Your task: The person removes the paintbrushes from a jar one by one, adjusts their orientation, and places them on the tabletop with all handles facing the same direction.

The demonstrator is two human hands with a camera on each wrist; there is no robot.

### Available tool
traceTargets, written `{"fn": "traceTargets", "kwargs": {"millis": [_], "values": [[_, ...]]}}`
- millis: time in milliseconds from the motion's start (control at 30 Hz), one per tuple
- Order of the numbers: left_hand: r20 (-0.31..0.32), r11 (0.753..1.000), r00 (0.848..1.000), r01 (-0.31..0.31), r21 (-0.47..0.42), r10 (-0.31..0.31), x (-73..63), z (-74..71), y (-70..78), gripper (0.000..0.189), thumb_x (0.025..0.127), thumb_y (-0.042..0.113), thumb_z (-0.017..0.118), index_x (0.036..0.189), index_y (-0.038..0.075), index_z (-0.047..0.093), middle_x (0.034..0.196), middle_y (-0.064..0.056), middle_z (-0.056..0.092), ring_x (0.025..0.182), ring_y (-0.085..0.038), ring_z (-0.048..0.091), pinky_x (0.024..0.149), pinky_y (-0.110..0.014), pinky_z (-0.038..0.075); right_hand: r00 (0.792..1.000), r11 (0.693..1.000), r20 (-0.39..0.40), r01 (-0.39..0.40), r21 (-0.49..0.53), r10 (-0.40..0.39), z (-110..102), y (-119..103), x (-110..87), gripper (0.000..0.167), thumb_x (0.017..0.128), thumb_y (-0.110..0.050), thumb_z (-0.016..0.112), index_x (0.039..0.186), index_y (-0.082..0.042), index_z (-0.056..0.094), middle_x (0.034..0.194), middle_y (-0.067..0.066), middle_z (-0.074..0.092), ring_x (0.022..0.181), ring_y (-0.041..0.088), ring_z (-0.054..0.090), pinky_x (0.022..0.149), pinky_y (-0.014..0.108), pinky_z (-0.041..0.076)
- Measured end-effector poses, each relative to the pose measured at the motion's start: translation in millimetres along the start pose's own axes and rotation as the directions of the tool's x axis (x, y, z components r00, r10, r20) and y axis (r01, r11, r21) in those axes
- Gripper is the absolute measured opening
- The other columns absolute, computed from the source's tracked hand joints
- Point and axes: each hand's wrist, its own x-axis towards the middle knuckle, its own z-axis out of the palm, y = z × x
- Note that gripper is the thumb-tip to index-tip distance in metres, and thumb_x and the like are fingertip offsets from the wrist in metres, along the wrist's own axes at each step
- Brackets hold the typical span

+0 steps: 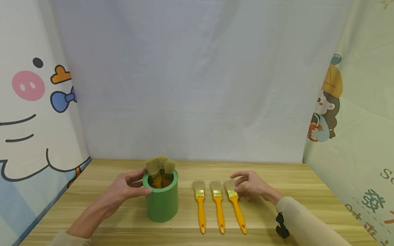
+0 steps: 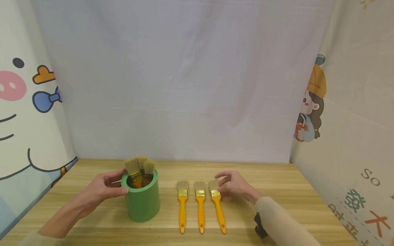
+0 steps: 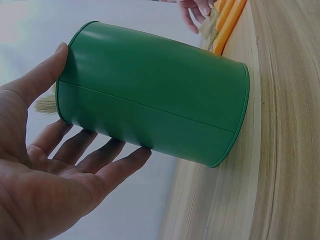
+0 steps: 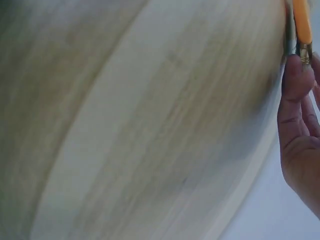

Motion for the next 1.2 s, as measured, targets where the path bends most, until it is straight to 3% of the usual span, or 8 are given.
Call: {"fn": "traceTargets", "kwargs": {"millis": [200,500,1200], "values": [[-0.003,1.000,1.000,-0.001,-0.003,0.001,0.1,0.0,-0.4,0.089,0.096,0.014,0.079,0.166,0.001,0.026,0.169,-0.023,0.024,0.148,-0.048,0.034,0.113,-0.054,0.044,1.000,0.998,-0.015,0.021,-0.052,-0.022,-1.0,2.9,2.9,0.047,0.093,0.001,0.075,0.136,0.012,0.059,0.102,0.019,0.075,0.078,0.022,0.071,0.055,0.028,0.050],[-0.004,1.000,1.000,0.012,-0.007,-0.012,0.0,-0.7,-1.3,0.090,0.096,0.015,0.080,0.166,0.001,0.026,0.169,-0.022,0.024,0.149,-0.047,0.034,0.114,-0.055,0.043,0.996,0.981,-0.001,0.089,-0.171,-0.091,-1.7,6.8,4.3,0.046,0.090,-0.004,0.080,0.130,0.012,0.065,0.099,0.014,0.074,0.086,0.023,0.069,0.071,0.034,0.057],[0.005,1.000,1.000,0.009,0.000,-0.009,0.9,-0.4,-1.3,0.091,0.097,0.014,0.079,0.166,-0.001,0.022,0.169,-0.024,0.021,0.149,-0.047,0.033,0.113,-0.052,0.044,0.996,0.972,0.026,0.085,-0.220,-0.082,-6.9,9.2,-0.3,0.046,0.091,-0.009,0.082,0.131,0.010,0.066,0.096,0.011,0.067,0.077,0.021,0.058,0.065,0.027,0.047]]}}
